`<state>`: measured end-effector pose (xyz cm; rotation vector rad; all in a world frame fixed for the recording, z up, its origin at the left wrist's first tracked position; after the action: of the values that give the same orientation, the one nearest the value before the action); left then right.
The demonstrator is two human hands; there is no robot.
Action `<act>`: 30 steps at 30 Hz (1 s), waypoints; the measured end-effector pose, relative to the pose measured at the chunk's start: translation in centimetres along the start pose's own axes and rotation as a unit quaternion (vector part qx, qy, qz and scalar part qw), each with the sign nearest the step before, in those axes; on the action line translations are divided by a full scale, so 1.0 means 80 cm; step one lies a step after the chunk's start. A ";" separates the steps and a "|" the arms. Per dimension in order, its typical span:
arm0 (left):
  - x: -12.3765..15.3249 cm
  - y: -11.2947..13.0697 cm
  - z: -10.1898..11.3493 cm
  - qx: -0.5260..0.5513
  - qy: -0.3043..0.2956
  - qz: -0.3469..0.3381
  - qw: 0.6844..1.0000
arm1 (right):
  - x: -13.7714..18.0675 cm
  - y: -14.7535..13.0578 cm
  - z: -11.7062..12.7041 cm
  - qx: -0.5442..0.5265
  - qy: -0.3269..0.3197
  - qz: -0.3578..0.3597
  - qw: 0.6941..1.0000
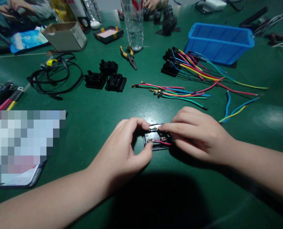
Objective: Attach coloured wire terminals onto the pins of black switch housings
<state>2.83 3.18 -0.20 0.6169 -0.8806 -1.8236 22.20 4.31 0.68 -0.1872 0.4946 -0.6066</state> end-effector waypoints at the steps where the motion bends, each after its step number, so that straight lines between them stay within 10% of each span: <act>1: 0.000 0.001 0.001 -0.011 0.002 -0.005 1.000 | 0.000 0.000 0.000 0.001 0.001 0.000 1.000; 30: -0.004 0.000 0.000 -0.066 -0.005 -0.048 0.997 | -0.002 -0.002 -0.008 0.026 -0.050 -0.038 0.998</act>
<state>3.00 3.49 -0.17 0.5761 -0.7403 -1.9555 21.73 4.28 0.24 -0.1865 0.3766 -0.6795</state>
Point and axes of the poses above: each hand's wrist, its own x-axis away from the middle knuckle, its own z-axis out of the back of the hand, y = z × x, the point moved 3 cm from there along -x, towards the middle knuckle, and after that the axes turned 3 degrees about x, right-handed, at the moved point
